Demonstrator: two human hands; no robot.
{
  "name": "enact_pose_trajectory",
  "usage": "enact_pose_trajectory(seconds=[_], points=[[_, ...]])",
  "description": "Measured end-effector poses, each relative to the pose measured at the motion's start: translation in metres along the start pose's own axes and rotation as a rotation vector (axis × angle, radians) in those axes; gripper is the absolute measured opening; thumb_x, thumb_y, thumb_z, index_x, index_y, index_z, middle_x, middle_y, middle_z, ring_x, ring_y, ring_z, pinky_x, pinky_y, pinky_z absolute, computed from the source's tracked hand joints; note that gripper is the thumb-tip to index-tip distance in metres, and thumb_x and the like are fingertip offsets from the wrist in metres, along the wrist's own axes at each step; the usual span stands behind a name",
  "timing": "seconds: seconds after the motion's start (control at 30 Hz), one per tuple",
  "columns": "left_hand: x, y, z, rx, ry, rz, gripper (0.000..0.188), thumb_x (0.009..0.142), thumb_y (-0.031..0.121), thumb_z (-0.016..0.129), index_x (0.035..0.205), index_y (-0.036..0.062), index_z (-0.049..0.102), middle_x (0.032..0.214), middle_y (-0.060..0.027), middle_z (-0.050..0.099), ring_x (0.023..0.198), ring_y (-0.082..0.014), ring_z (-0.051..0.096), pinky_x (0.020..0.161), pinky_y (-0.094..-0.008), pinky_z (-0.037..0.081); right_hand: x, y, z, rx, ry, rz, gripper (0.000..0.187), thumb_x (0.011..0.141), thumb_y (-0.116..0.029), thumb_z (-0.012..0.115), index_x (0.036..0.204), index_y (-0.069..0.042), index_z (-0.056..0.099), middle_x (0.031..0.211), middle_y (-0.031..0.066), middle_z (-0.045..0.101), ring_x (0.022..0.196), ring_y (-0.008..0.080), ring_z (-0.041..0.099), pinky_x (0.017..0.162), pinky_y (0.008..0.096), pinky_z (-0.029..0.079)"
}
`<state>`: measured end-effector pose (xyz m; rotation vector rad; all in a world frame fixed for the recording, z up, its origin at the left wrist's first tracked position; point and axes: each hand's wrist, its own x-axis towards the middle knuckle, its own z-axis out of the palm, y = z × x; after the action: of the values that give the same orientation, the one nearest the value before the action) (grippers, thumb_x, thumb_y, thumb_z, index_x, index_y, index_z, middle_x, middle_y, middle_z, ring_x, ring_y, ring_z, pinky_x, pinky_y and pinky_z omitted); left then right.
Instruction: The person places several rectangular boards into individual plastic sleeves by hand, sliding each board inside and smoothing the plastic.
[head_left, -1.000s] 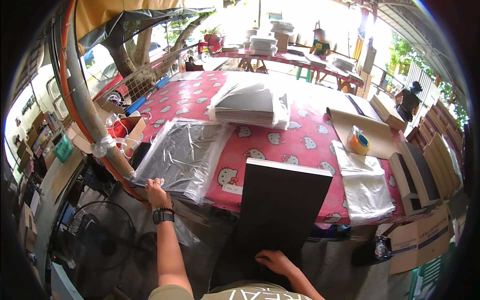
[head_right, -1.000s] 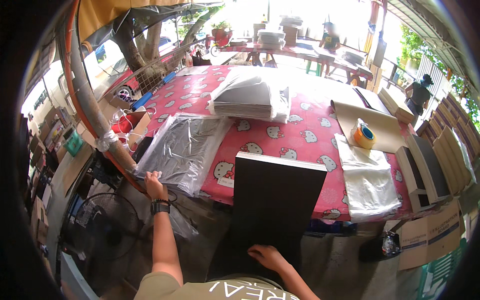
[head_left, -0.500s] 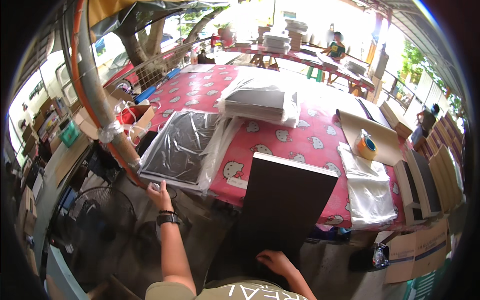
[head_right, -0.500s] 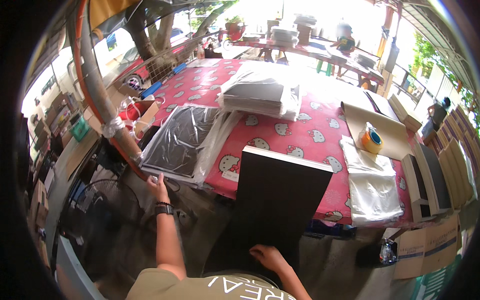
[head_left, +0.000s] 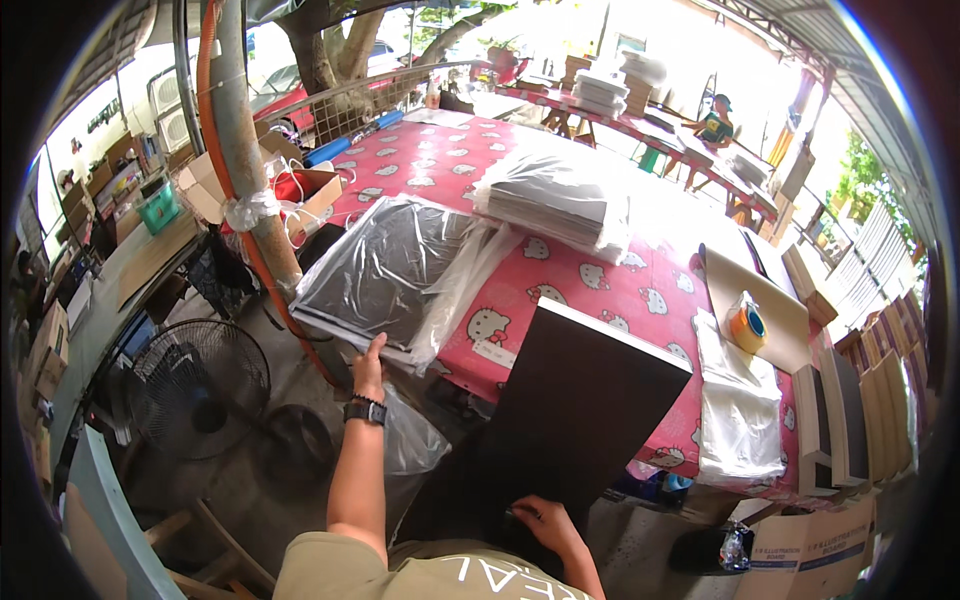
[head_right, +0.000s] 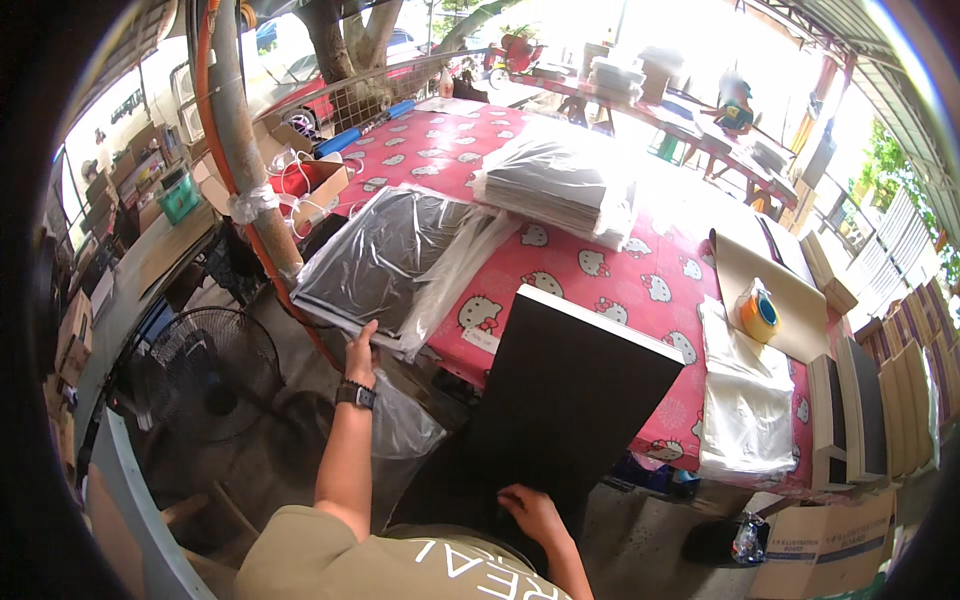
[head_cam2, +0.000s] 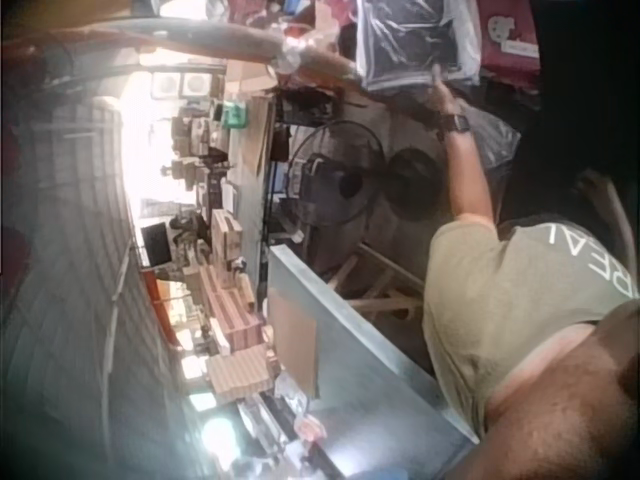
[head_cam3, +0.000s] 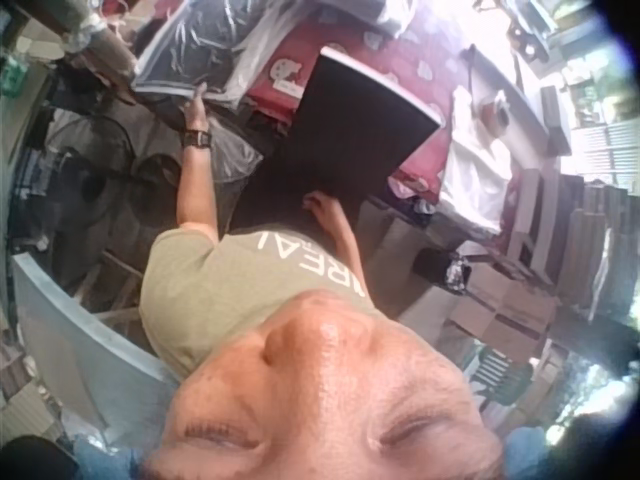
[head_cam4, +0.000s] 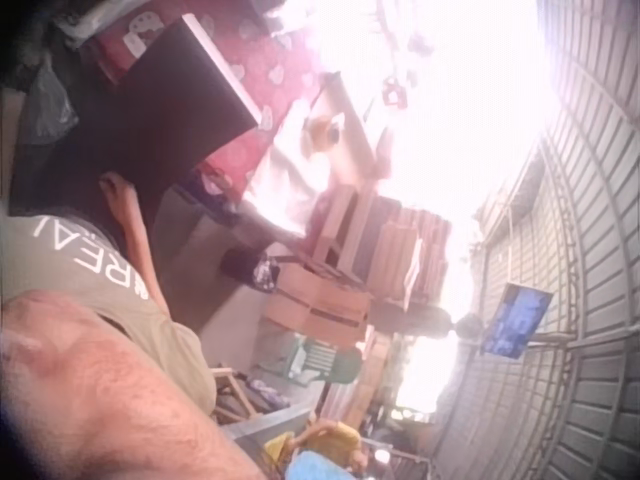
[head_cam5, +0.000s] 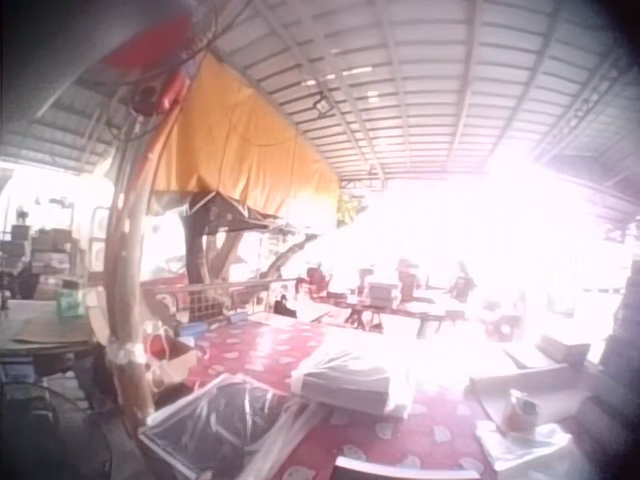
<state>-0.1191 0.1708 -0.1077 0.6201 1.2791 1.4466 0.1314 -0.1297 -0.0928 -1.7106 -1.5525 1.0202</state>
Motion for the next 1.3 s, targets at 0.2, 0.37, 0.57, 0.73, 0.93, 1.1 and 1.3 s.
enact_pose_trajectory(seconds=[0.2, 0.37, 0.57, 0.73, 0.93, 1.1, 1.3], points=[[-0.034, 0.015, -0.036, 0.082, -0.094, -0.060, 0.030, 0.070, 0.038, 0.066, 0.074, 0.0105, 0.054, 0.061, 0.0063, 0.046, 0.044, -0.0044, 0.038, 0.040, -0.0202, 0.026, -0.003, 0.002, -0.002, -0.024, -0.047, 0.034, 0.018, 0.078, -0.019, 0.058, 0.091, -0.007, 0.059, 0.080, 0.0128, 0.061, 0.071, 0.0255, 0.060, 0.062, 0.0318, 0.046], [-0.010, 0.011, -0.038, -0.005, -0.020, -0.020, 0.048, 0.069, 0.038, 0.066, 0.098, 0.0027, 0.050, 0.078, -0.0019, 0.051, 0.058, -0.0098, 0.046, 0.048, -0.0225, 0.035, 0.004, 0.002, -0.004, -0.009, -0.053, -0.029, 0.018, 0.078, -0.018, 0.057, 0.092, -0.007, 0.059, 0.080, 0.0129, 0.060, 0.071, 0.0260, 0.059, 0.062, 0.0326, 0.046], [0.038, -0.005, -0.038, 0.551, 0.363, 0.656, 0.099, 0.070, 0.050, 0.060, 0.123, -0.0170, 0.011, 0.129, -0.0323, 0.017, 0.123, -0.0376, 0.018, 0.101, -0.0389, 0.015, 0.007, -0.005, 0.001, 0.015, -0.033, -0.005, 0.018, 0.079, -0.019, 0.056, 0.091, -0.007, 0.058, 0.081, 0.0128, 0.060, 0.074, 0.0268, 0.059, 0.064, 0.0331, 0.046], [0.038, 0.012, -0.039, 0.786, 0.236, 0.559, 0.094, 0.073, 0.044, 0.059, 0.126, -0.0140, 0.008, 0.132, -0.0313, 0.011, 0.125, -0.0369, 0.013, 0.102, -0.0374, 0.014, 0.001, 0.007, 0.002, 0.007, -0.054, -0.019, 0.019, 0.079, -0.020, 0.056, 0.093, -0.008, 0.058, 0.083, 0.0126, 0.061, 0.076, 0.0263, 0.059, 0.066, 0.0335, 0.046], [0.024, 0.027, -0.046, 0.805, 0.100, 0.484, 0.090, 0.075, 0.045, 0.055, 0.126, -0.0132, 0.011, 0.132, -0.0308, 0.014, 0.125, -0.0368, 0.016, 0.102, -0.0361, 0.015, 0.003, 0.008, 0.002, -0.002, -0.105, 0.046, 0.020, 0.079, -0.021, 0.056, 0.095, -0.008, 0.058, 0.085, 0.0130, 0.061, 0.075, 0.0270, 0.059, 0.066, 0.0335, 0.046], [0.021, 0.015, -0.029, 0.807, 0.279, 0.503, 0.086, 0.077, 0.047, 0.051, 0.127, -0.0109, 0.011, 0.125, -0.0343, 0.022, 0.116, -0.0420, 0.027, 0.096, -0.0407, 0.025, 0.012, 0.007, 0.008, 0.006, -0.118, 0.019, 0.021, 0.079, -0.022, 0.056, 0.094, -0.008, 0.058, 0.084, 0.0133, 0.060, 0.075, 0.0272, 0.059, 0.066, 0.0336, 0.046], [0.028, 0.007, -0.001, 0.782, 0.248, 0.485, 0.085, 0.077, 0.045, 0.051, 0.126, -0.0112, 0.011, 0.121, -0.0361, 0.025, 0.111, -0.0442, 0.033, 0.091, -0.0424, 0.032, 0.011, 0.008, 0.012, 0.009, -0.132, 0.026, 0.021, 0.079, -0.022, 0.056, 0.093, -0.007, 0.058, 0.081, 0.0134, 0.061, 0.076, 0.0275, 0.059, 0.066, 0.0339, 0.046]])
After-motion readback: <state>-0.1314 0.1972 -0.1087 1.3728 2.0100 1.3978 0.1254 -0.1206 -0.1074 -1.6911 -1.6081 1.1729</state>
